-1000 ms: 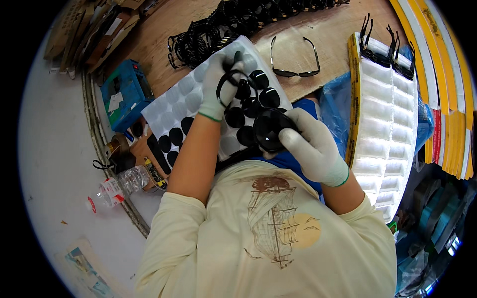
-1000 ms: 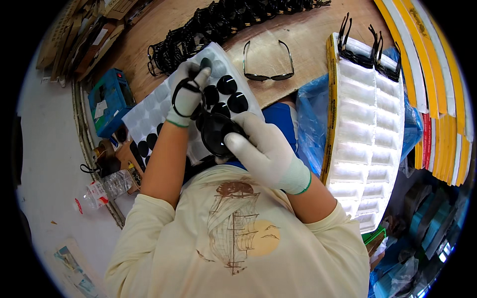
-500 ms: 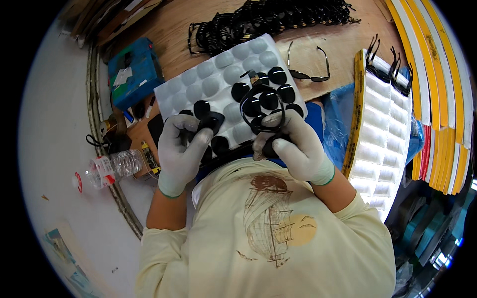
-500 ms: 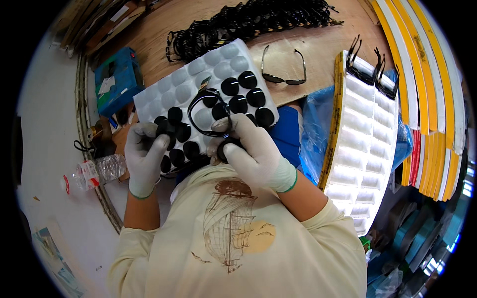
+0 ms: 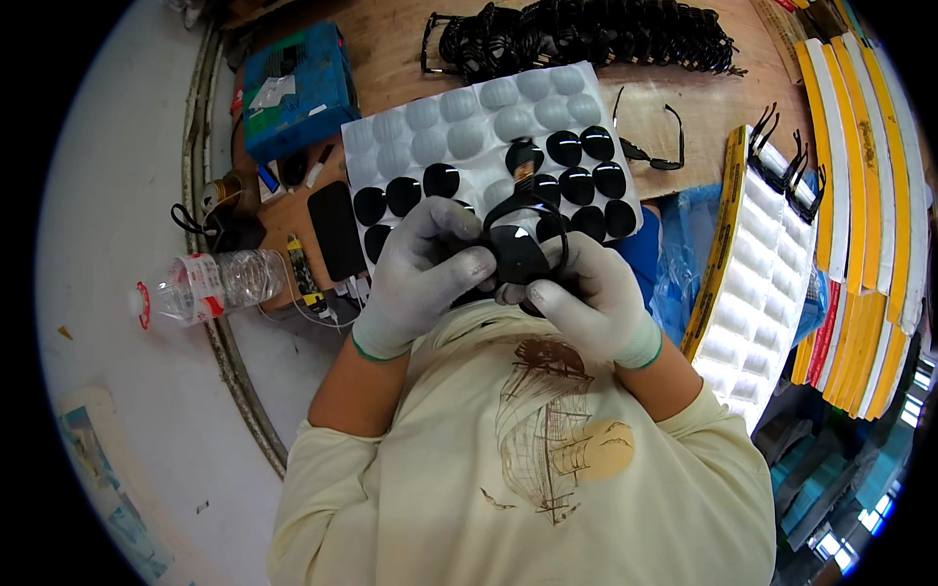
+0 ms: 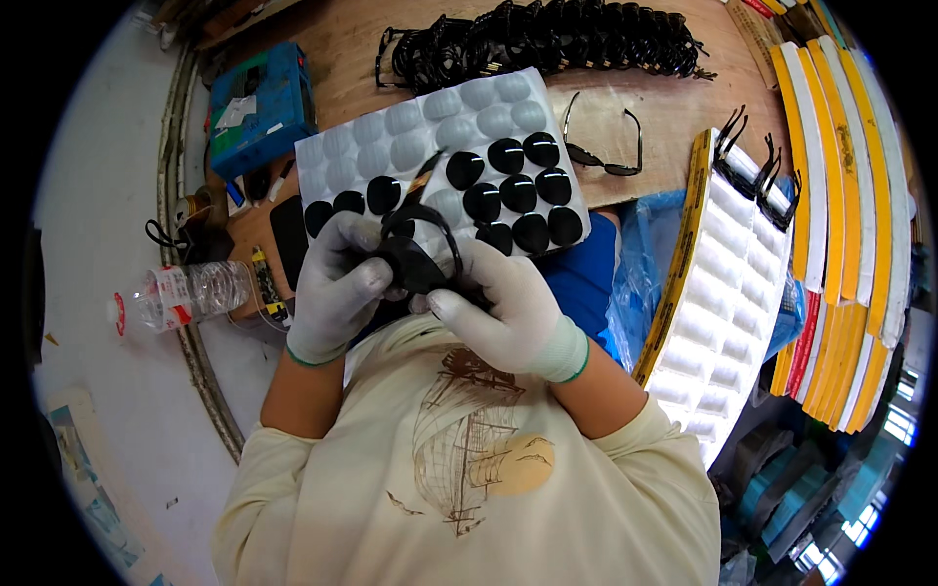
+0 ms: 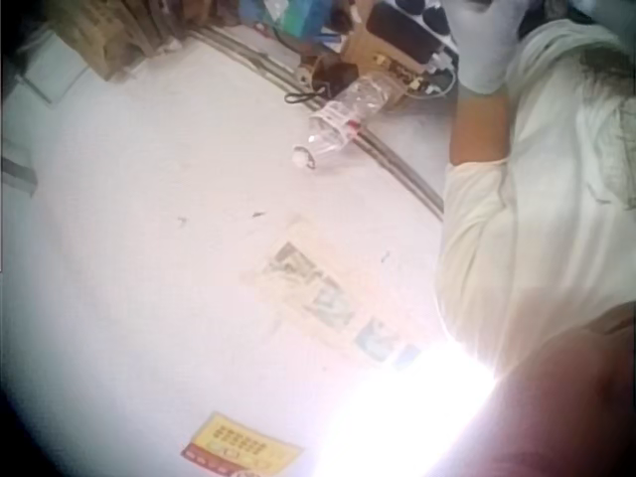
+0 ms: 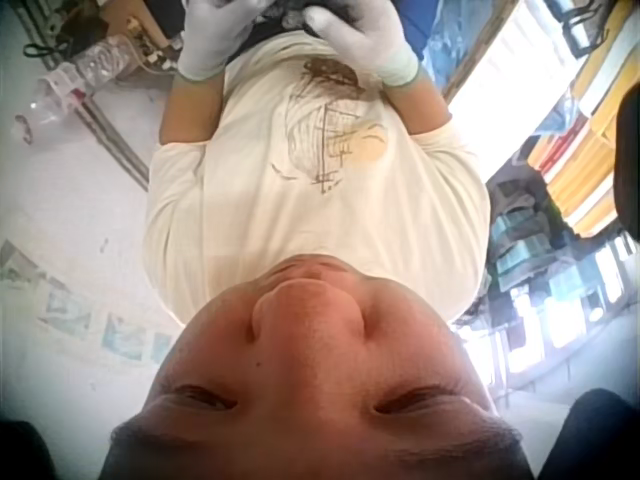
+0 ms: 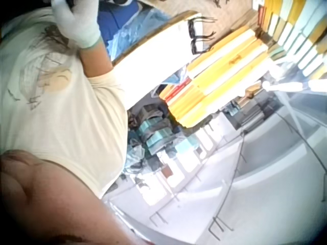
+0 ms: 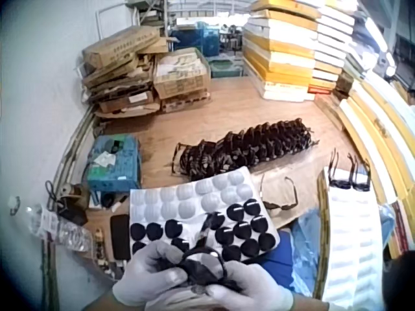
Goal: The person assembles sunglasses by inserting lenses into frames and attaching tags. They handle multiple units one at a time, placing finished pairs on the table.
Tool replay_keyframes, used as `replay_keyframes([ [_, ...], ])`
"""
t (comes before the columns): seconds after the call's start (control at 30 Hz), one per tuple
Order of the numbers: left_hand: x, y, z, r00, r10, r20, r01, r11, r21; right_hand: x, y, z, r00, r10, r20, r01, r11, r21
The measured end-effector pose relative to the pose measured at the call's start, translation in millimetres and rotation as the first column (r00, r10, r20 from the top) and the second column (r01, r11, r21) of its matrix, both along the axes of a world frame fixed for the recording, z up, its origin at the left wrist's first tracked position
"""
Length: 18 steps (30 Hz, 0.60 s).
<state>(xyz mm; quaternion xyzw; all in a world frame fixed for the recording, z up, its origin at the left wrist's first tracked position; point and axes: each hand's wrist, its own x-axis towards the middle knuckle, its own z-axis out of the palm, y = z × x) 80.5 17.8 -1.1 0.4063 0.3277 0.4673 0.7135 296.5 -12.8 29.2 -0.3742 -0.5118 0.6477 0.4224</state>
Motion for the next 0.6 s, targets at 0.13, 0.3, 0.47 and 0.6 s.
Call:
replay_keyframes([
  [0.13,-5.7,4.9,-2.2,0.944,-0.164,0.286,0.203,0.973,-0.112,6.5,8.2,-0.5,0.982,0.118,0.145,-0.133,0.986,0.097],
  [0.3,-19.7,5.0,3.0,0.949,-0.258,0.182,0.274,0.960,-0.066,6.0,10.1,-5.5,0.968,0.203,0.149,-0.216,0.974,0.075],
  [0.47,-24.6,3.4,13.2,0.965,-0.256,0.051,0.260,0.962,-0.084,2.6,7.5,-1.2,0.970,0.222,0.094,-0.217,0.974,-0.061],
  [0.6,-19.5,-1.3,21.8,0.978,-0.206,-0.023,0.200,0.967,-0.156,11.8,11.6,-1.2,0.935,0.313,0.166,-0.299,0.949,-0.101],
])
